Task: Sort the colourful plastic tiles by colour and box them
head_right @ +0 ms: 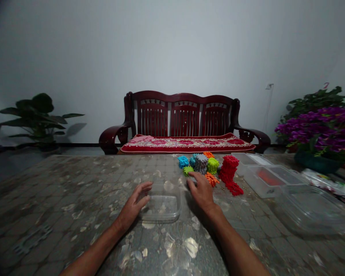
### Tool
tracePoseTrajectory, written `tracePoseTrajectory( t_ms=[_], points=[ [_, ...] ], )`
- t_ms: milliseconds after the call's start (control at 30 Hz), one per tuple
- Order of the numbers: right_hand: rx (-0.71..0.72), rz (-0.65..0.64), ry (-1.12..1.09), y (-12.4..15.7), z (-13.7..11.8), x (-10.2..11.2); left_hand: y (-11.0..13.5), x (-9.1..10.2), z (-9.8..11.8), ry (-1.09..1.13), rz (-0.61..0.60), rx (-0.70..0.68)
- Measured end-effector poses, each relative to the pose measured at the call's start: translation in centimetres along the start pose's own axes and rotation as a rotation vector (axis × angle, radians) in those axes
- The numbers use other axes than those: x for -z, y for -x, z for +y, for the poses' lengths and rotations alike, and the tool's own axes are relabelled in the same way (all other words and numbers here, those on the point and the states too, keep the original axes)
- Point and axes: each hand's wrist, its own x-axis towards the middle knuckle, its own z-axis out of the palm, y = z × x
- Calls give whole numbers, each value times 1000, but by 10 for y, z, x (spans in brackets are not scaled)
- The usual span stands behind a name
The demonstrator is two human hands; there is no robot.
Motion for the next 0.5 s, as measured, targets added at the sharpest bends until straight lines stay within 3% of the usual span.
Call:
tracePoseTrajectory(
  t_ms=[100,200,500],
  points=[
    [-96,107,311,-7,25,16,1,1,0,-15,-42,-18],
    [-173,89,541,-8,38,29,2,3,2,-63,-89,-53],
    [-261,-58,754,-6,34,40,8,14,11,-181,-219,-59]
  ],
)
